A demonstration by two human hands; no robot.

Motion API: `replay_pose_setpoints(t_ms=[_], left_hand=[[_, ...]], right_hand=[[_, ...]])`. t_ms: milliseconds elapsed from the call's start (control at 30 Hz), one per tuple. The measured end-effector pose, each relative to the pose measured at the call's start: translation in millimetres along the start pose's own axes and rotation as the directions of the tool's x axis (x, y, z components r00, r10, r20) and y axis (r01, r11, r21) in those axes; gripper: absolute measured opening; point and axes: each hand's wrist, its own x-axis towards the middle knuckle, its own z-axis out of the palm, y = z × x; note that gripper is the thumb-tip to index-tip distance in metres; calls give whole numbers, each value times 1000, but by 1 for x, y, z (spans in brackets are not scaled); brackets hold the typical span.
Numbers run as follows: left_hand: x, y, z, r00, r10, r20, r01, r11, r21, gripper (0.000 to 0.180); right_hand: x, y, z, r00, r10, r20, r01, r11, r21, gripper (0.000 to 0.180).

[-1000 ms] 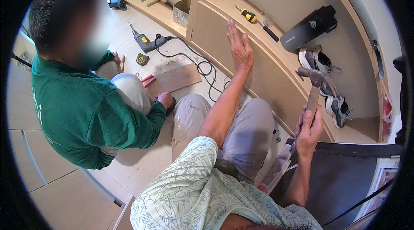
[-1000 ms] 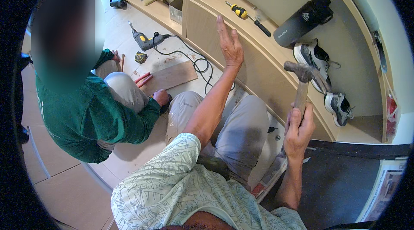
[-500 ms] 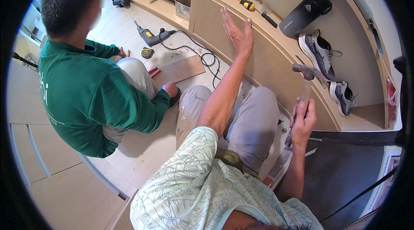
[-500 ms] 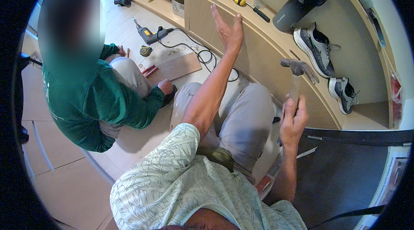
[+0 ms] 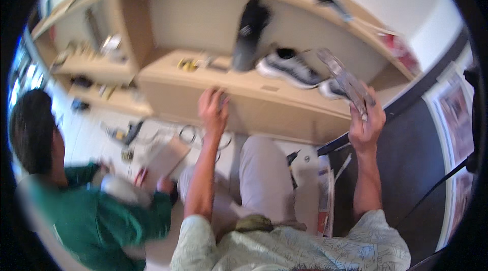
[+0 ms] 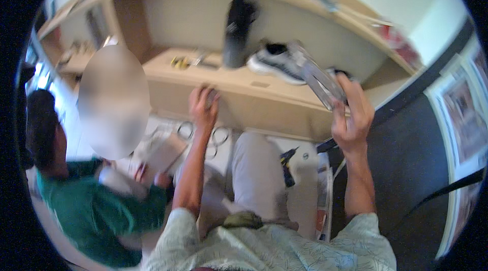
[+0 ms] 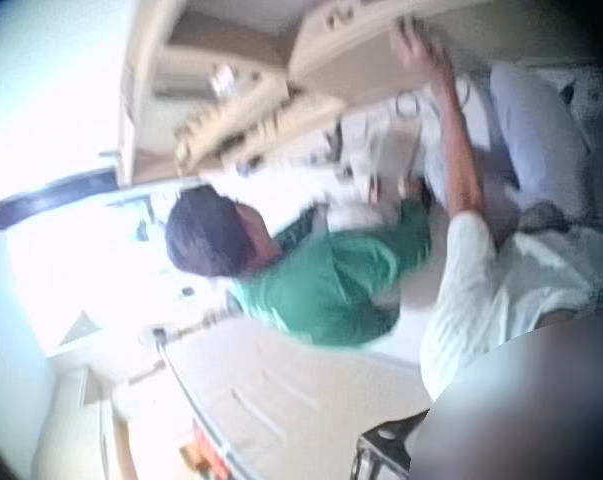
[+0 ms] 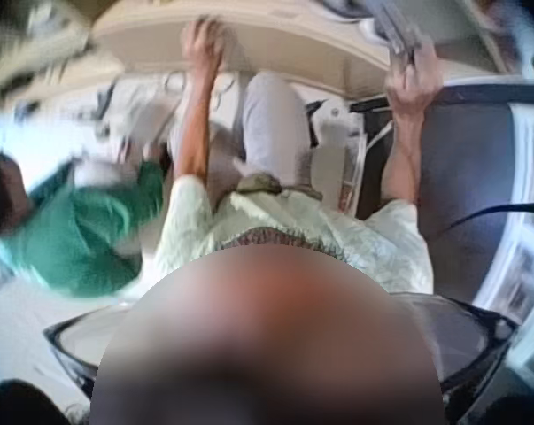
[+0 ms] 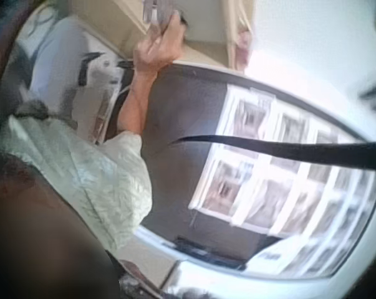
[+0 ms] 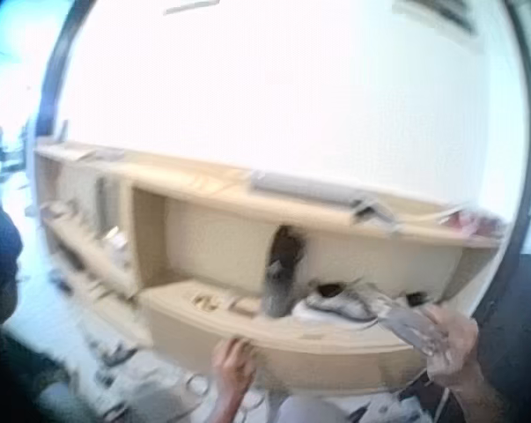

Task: The person is assembling a wooden cabinet using a screwdriver and drill. They are working on attaching parts of the cabinet together, with another person assisting in the background.

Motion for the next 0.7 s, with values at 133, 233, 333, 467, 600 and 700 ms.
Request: replay_pose_setpoints(t_ms=[133, 233, 333, 467, 600, 700], left_hand=[[8, -3, -3, 990, 128, 51, -132, 987, 90, 31], [12, -10, -2, 987, 155, 45, -159, 983, 88, 31], [15, -13, -3, 974, 220, 53, -225, 968, 114, 31], [21, -17, -10, 972, 187, 144, -201, 975, 90, 30], [24, -22, -16, 959, 155, 237, -178, 981, 76, 43], [26, -26, -15, 958, 143, 249, -165, 984, 69, 45]], right_hand=[[105, 37, -14, 984, -161, -75, 151, 981, -124, 35], [156, 36, 3, 993, -102, 65, 110, 983, -143, 33], [193, 31, 43, 971, -186, 153, 213, 958, -192, 33], [222, 13, 103, 960, -253, 119, 276, 928, -250, 33], [240, 5, 128, 935, -98, 341, 144, 983, -110, 42], [245, -1, 147, 922, -146, 359, 219, 961, -171, 45]])
